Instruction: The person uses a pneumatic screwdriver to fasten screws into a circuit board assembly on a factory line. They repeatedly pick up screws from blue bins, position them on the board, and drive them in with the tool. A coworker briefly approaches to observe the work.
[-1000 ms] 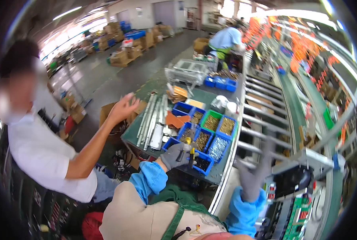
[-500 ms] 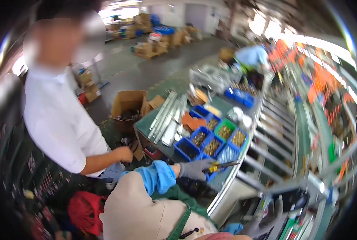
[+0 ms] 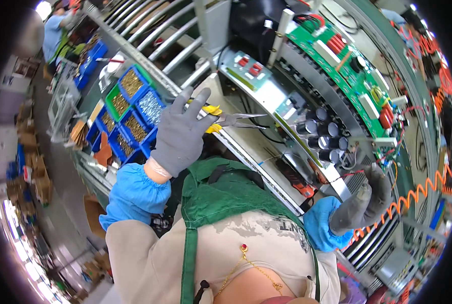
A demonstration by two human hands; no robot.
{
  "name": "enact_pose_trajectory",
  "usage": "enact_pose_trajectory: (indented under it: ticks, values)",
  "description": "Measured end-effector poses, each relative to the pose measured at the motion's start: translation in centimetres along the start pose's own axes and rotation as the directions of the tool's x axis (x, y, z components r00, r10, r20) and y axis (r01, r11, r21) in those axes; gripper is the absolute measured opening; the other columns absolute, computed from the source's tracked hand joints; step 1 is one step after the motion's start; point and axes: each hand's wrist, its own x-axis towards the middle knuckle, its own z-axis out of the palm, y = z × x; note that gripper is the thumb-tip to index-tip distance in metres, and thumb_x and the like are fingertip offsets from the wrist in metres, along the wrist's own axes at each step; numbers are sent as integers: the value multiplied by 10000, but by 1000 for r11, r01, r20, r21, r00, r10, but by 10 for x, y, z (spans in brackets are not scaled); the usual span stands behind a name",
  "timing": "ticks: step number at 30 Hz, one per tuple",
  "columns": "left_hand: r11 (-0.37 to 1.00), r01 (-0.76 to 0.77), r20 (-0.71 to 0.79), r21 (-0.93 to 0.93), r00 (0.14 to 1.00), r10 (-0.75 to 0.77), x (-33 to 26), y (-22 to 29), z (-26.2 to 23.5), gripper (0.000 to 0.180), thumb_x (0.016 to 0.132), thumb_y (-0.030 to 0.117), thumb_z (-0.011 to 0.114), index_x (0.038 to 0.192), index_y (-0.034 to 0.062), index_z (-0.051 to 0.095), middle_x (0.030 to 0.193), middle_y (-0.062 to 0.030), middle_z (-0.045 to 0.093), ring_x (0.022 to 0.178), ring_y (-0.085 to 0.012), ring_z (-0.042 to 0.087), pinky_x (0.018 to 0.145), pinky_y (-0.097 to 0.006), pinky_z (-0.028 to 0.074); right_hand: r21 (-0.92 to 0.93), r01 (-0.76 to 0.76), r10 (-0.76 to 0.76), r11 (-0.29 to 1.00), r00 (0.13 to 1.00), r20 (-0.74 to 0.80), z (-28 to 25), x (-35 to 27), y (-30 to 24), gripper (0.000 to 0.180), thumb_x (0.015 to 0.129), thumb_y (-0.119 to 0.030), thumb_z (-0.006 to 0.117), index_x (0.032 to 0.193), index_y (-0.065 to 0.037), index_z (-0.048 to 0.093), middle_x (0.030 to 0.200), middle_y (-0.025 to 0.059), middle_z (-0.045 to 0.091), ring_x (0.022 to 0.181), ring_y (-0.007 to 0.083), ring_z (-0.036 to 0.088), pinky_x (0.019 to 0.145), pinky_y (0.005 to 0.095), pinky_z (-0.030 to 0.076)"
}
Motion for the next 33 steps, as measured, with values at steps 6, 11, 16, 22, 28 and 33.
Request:
enact_pose_trajectory:
  ticks: [6, 11, 16, 22, 28, 33]
  values:
    - [988, -117, -82, 101, 989, 126, 36, -18, 14, 364, 548, 137, 678, 911, 133, 658, 1293, -112, 437, 1130, -345, 430, 809, -435, 425, -291, -151, 161, 945, 987, 9, -15, -25, 6, 314, 751, 35, 524, 1064, 55, 538, 982, 168, 589, 903, 230, 572, 830, 347, 447]
    - [981, -146, 24, 128, 989, 144, 46, -28, 23, 349, 572, 120, 641, 918, 160, 664, 1290, -98, 448, 1123, -316, 441, 798, -415, 414, -281, -169, 199, 945, 977, 81, 4, -29, 2, 274, 735, 55, 532, 1009, 53, 555, 955, 161, 593, 884, 216, 567, 792, 325, 448]
    - [975, -201, 47, 95, 979, 198, 59, -33, 24, 314, 601, 98, 612, 903, 165, 669, 1262, -92, 479, 1111, -297, 458, 798, -414, 400, -416, -155, 277, 896, 928, 251, 39, -26, -9, 235, 666, 86, 570, 890, 17, 588, 824, 105, 595, 791, 183, 552, 711, 291, 436]
    - [973, -229, 107, 32, 969, 224, 67, -40, 19, 280, 626, 109, 615, 896, 158, 670, 1237, -98, 495, 1075, -290, 480, 788, -421, 392, -375, -116, 325, 920, 762, 560, 75, -35, 3, 168, 689, -44, 615, 855, -18, 603, 819, 122, 607, 726, 271, 570, 659, 352, 448]
    - [970, -242, 185, -6, 953, 239, 73, -37, 12, 289, 628, 131, 626, 913, 164, 668, 1212, -96, 509, 1046, -284, 491, 765, -426, 391, -338, -12, 256, 941, 680, 688, 91, -40, 16, 220, 689, -69, 650, 901, -39, 595, 807, 111, 604, 736, 280, 568, 655, 368, 439]
    - [977, -212, 218, -3, 954, 208, 73, -33, 15, 311, 621, 134, 626, 927, 169, 665, 1211, -102, 509, 1040, -287, 492, 758, -427, 398, -324, -32, 268, 945, 642, 718, 94, -45, 27, 232, 691, -74, 662, 913, -49, 600, 812, 109, 605, 731, 276, 567, 650, 367, 441]
